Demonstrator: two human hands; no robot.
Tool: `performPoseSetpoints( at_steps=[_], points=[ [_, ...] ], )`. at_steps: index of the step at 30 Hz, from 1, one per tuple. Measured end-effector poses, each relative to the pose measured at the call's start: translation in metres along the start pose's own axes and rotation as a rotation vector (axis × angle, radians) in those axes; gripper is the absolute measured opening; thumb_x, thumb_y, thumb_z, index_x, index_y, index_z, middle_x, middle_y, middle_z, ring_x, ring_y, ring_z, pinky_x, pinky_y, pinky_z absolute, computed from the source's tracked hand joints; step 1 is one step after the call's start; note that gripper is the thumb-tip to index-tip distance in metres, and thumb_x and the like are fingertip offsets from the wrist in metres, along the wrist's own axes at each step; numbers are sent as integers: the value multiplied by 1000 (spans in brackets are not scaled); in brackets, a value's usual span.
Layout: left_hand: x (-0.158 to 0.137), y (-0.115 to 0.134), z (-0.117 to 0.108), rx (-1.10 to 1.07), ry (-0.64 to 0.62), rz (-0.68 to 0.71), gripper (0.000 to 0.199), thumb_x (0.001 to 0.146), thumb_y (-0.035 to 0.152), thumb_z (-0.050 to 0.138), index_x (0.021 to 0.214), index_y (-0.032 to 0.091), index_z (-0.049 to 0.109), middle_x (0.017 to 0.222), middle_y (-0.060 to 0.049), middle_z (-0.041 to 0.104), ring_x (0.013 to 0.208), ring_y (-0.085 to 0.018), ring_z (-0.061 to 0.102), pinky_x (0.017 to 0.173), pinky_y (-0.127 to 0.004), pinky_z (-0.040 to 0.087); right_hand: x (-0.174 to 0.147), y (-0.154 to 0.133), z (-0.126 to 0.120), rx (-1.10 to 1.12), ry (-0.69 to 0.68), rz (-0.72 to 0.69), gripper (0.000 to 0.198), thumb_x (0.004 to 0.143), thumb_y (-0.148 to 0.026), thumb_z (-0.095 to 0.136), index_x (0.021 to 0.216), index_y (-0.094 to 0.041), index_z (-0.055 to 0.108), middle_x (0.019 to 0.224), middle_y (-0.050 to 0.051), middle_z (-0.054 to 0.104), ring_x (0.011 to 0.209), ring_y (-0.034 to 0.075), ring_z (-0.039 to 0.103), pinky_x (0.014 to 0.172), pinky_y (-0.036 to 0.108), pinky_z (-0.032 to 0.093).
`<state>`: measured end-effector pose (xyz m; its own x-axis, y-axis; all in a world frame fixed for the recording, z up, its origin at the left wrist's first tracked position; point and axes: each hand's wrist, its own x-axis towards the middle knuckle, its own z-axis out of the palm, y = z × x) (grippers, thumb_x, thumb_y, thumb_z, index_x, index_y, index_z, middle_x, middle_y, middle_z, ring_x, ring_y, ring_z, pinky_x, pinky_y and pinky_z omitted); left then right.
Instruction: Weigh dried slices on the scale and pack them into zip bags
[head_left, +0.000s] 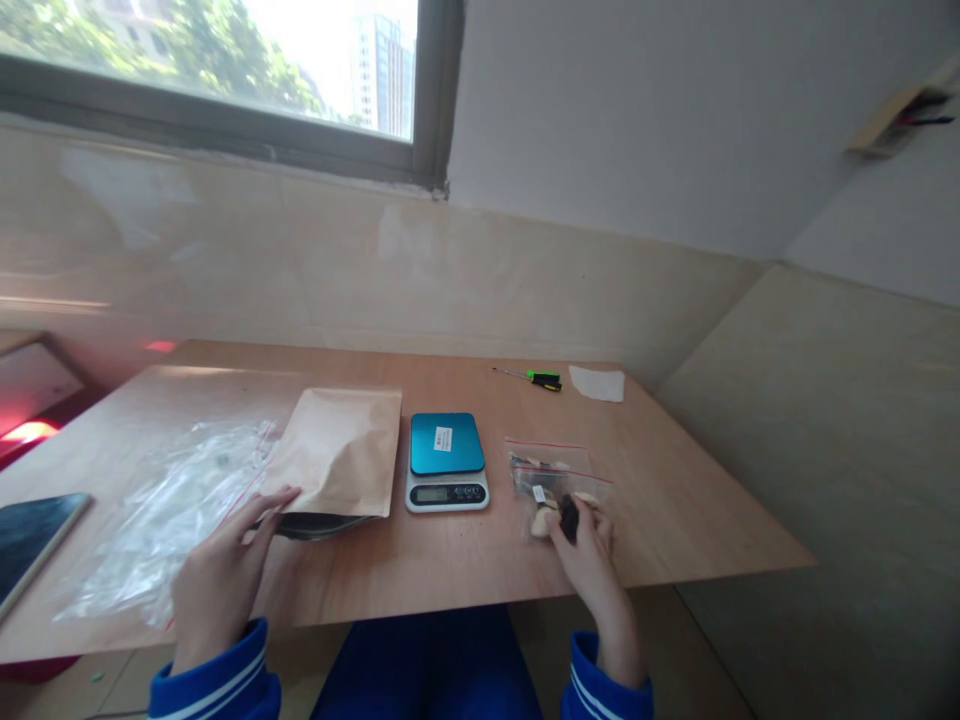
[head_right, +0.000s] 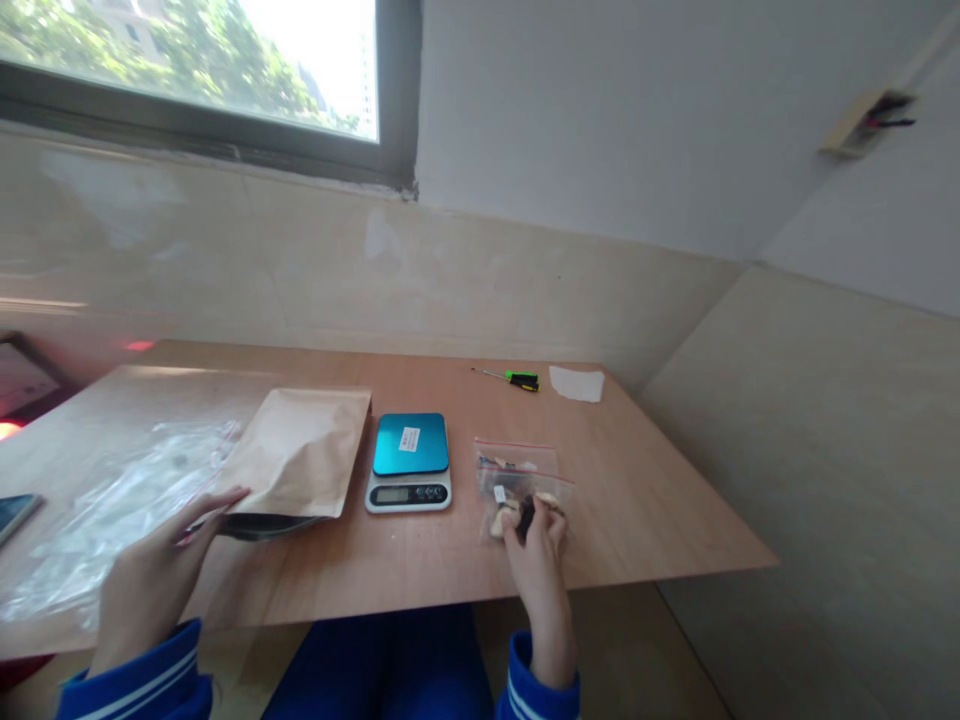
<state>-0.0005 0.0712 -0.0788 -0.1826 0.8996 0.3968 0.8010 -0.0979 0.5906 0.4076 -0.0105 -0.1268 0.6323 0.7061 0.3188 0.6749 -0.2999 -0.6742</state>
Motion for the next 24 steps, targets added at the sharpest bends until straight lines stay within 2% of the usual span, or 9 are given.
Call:
performPoseSetpoints(
  at_steps=[3,6,10,12,15,16,17,19,24],
  points=[
    [-4,14,-7,40,156,-31,24,83,46,61,101,37,74,93,0,75,62,-20,65,48,-25,40,11,-8,24,77,1,-3,60,79,-52,49,125,-13,53,119,20,50,120,36,51,101,51,42],
    [-10,30,-13,1,283,-47,23,84,46,62,102,37,73,95,1,75,71,-21,66,56,-27,43,31,-30,39,189,-71,10,64,79,-47,50,132,-11,46,133,22,47,133,36,40,108,54,35],
    [-18,54,-19,-152,275,-18,23,85,46,61,100,32,73,102,0,75,85,-23,69,70,-32,48,33,-88,26,266,-100,-19,56,79,-40,55,125,-8,52,134,24,50,134,35,40,112,55,30],
    [-21,65,-19,-231,276,10,21,85,44,63,96,30,74,101,0,75,93,-23,69,77,-33,50,12,-129,8,439,-198,-190,39,88,-36,50,119,-15,59,125,17,59,121,29,53,105,49,42],
    [-24,76,-16,-288,298,8,19,84,41,64,95,29,74,100,0,76,94,-23,70,82,-34,51,-34,-189,-13,689,-630,-507,31,98,-25,38,114,-24,65,114,6,67,111,18,62,98,34,50],
    [-24,78,-15,-292,299,5,19,84,40,65,96,29,74,100,-1,76,93,-23,70,82,-34,51,-48,-205,-14,732,-703,-623,32,98,-20,39,116,-24,65,114,5,68,111,17,62,99,32,50],
    [-25,79,-13,-293,295,4,19,84,40,65,96,29,74,100,-1,76,93,-23,70,82,-34,51,-60,-217,-13,736,-701,-685,35,97,-15,38,119,-24,64,116,4,68,112,16,62,100,32,50],
    [-25,78,-12,-304,281,0,20,83,39,65,96,28,74,100,-2,76,94,-23,70,82,-34,52,-74,-232,-2,597,-681,-754,41,93,-6,37,118,-23,65,119,5,67,115,16,60,101,32,49],
    [-26,76,-11,-369,245,-4,20,81,39,67,95,27,75,98,-2,76,92,-23,71,86,-36,54,-80,-239,34,116,-587,-760,41,90,-2,40,126,-10,57,120,18,64,112,29,60,96,46,52]
  ],
)
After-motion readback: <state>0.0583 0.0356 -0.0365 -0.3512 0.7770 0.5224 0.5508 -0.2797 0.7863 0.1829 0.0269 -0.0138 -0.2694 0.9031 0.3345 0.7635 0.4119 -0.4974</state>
